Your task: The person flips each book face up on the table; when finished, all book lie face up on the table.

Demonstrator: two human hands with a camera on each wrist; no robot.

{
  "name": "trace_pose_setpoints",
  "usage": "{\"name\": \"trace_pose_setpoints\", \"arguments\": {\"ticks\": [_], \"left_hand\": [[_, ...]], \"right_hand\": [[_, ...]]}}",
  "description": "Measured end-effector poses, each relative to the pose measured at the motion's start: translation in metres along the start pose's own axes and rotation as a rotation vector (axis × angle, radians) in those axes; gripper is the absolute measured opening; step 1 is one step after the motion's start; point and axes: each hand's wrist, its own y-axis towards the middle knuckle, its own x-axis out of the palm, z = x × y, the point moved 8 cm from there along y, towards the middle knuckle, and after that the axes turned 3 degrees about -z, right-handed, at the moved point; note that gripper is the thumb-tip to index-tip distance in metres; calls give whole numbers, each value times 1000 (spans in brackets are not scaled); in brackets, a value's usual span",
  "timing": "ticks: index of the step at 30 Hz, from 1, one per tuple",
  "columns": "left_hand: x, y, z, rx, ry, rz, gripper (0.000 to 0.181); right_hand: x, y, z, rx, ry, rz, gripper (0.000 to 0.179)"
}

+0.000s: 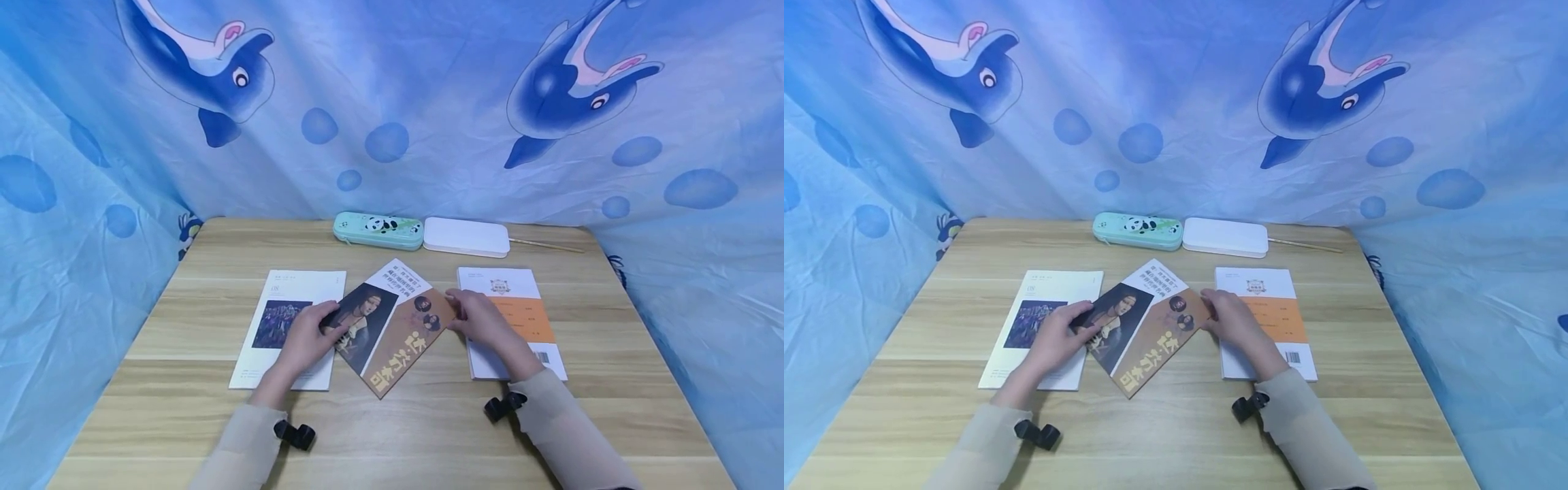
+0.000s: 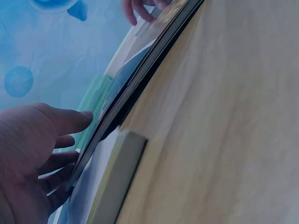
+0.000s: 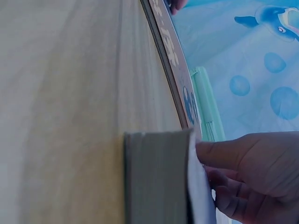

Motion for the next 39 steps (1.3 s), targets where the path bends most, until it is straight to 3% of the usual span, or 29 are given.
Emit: {"name": "trace_pose_setpoints", "arguments": {"ticks": [9,14,18,23,30,39], "left_hand": [[8,-17,11,14,35,-37,54],[12,-29,21,25,31,-25,57],[16,-38,30,36,34,-10,58],[21,-42,38,58,74,-9,57],[26,-47,46,98,119,-29,56],[29,-54,43,103,113,-31,57]], "right_hand": [[-3,11,-7,10,-33,23,58],[-6,18,-9,26,-31,25,55],[-6,25,-9,53,-47,18,62],[-5,34,-9,70,-72,22,61],[-3,45,-11,3,-98,39,56],[1,52,-16,-43,-110,3,52]]}}
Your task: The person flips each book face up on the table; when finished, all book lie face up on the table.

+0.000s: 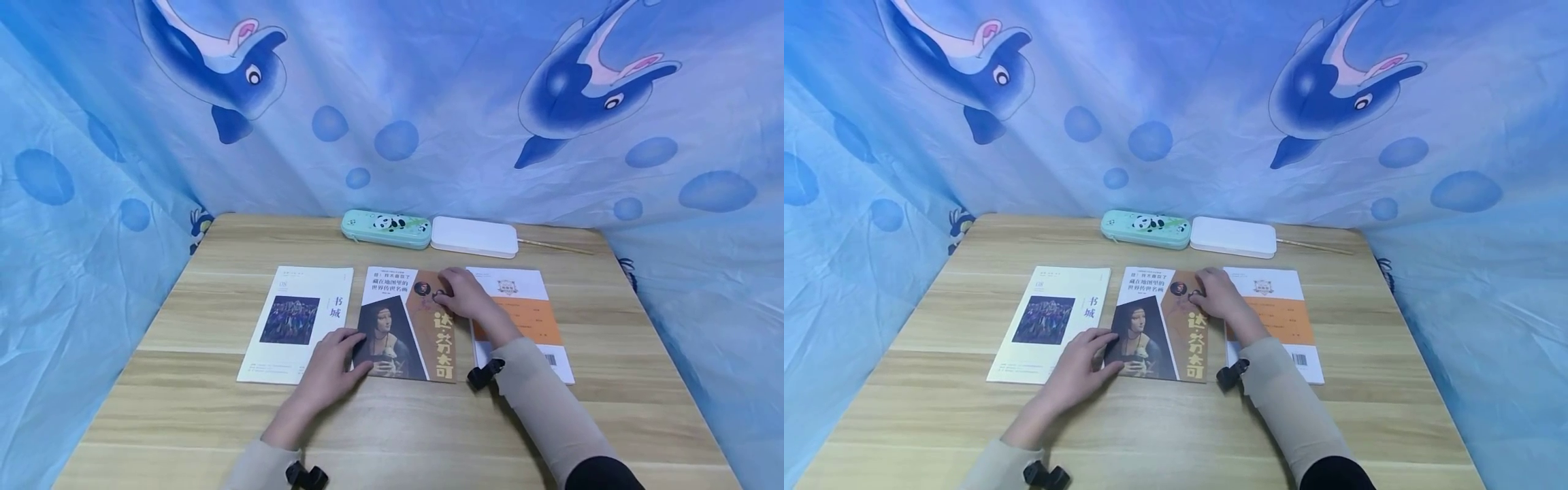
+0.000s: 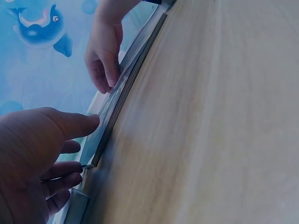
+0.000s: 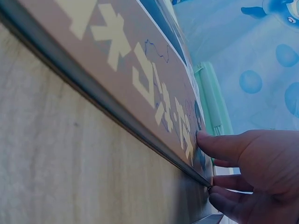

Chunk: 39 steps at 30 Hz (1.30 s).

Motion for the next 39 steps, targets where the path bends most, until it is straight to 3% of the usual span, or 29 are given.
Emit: {"name": "trace_pose_setpoints", "arguments": {"ticks": [7,18,26,32,39], "left_hand": [[0,-1,0,-1,12,-17,58],[-3,8,11,43,4,12,60],[8,17,21,54,-15,-46,61],[16,22,27,86,-22,-51,62],[27,27,32,83,-34,-92,62]], "right_hand": [[1,-4,1,9,-3,-17,51],[-20,-21,12,-31,53,72,56],[-32,-36,33,-52,53,91,57],[-40,-46,42,-80,101,101,55],[-42,-55,62,-19,114,76,57]]}}
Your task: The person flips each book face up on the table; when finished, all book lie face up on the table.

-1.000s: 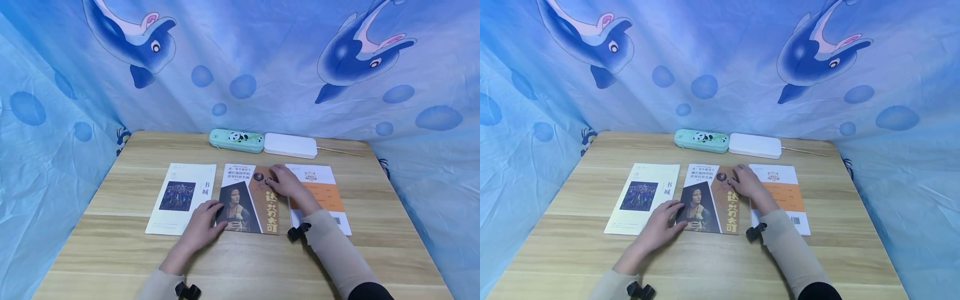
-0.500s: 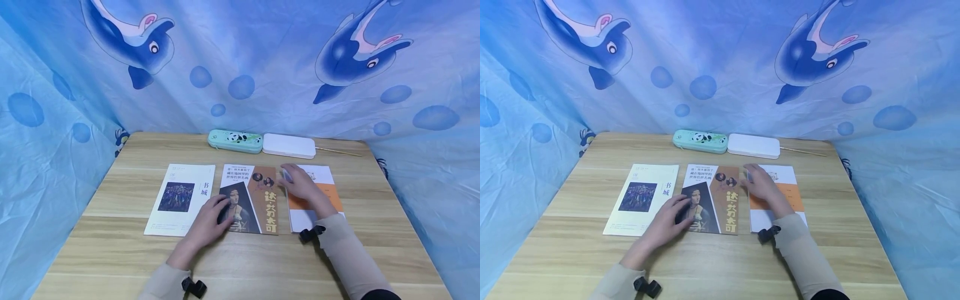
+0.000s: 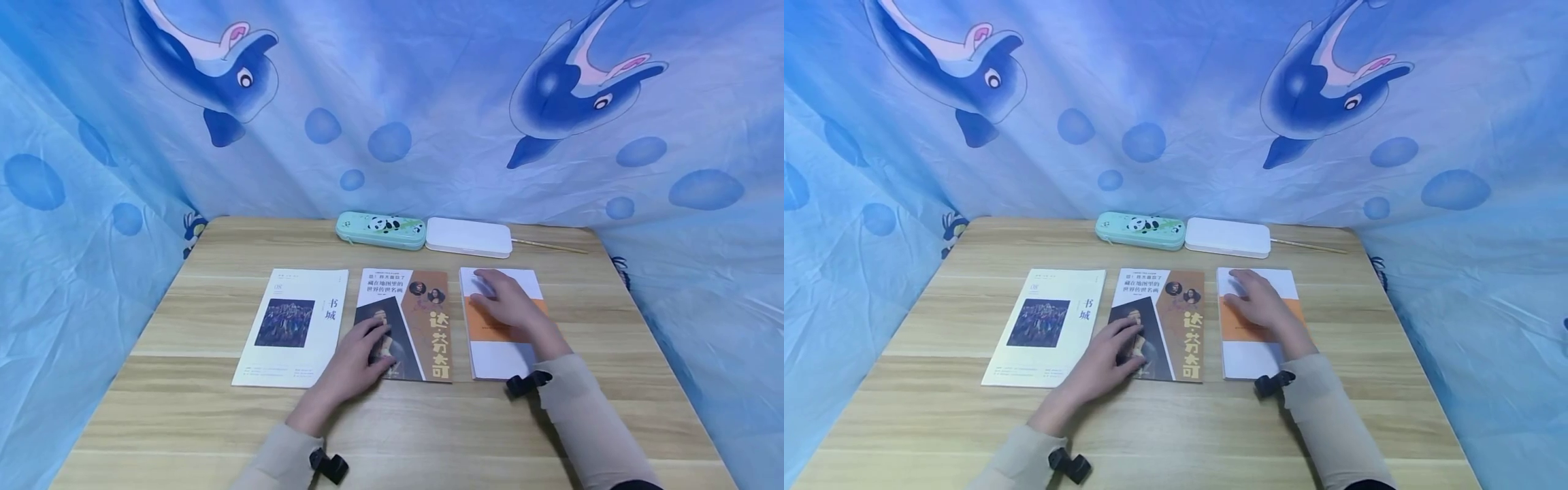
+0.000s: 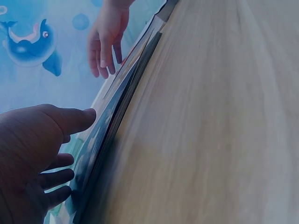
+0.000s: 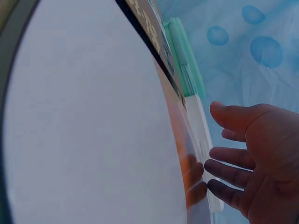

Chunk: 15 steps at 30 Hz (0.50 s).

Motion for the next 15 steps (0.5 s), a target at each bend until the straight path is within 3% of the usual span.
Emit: {"name": "trace_pose_setpoints", "arguments": {"ticks": [6,15], "left_hand": [[5,4,6,23,-4,-3,62],[12,9,17,37,4,-39,61]], "right_hand": [[-6,-8,14,67,5,-21,60],[-20,-20,34,98,-21,-6,59]]}}
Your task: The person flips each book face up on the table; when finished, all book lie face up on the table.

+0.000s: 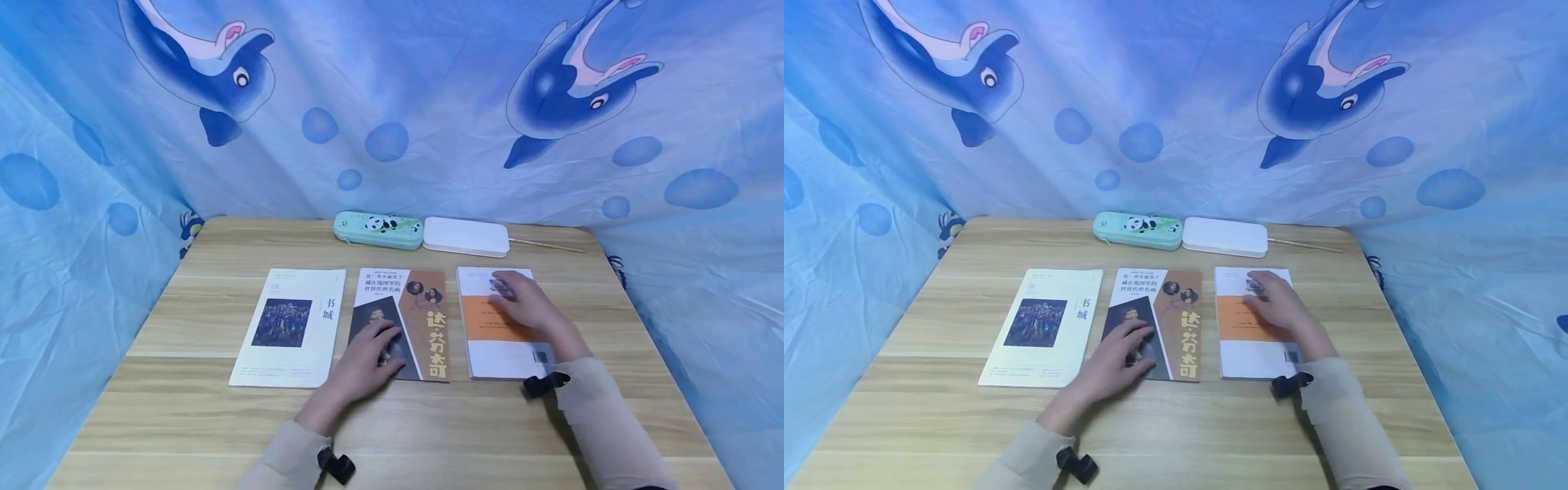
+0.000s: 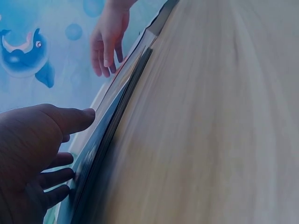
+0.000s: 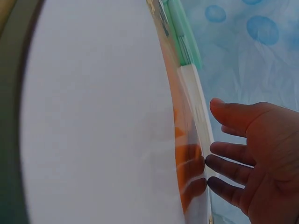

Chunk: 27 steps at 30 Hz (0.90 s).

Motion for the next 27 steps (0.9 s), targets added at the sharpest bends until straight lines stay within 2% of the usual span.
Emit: {"name": "trace_pose_setpoints", "arguments": {"ticks": [10,14,21,27], "left_hand": [[12,7,10,4,3,-67,61],[17,9,14,29,11,-67,60],[23,13,24,80,22,-54,59],[29,18,28,85,16,-80,60]], "right_hand": [[-9,-8,26,79,-21,-3,59],[-14,-13,36,103,-35,5,57],[-20,-20,51,67,-63,33,52],[-24,-23,59,36,-70,47,46]]}}
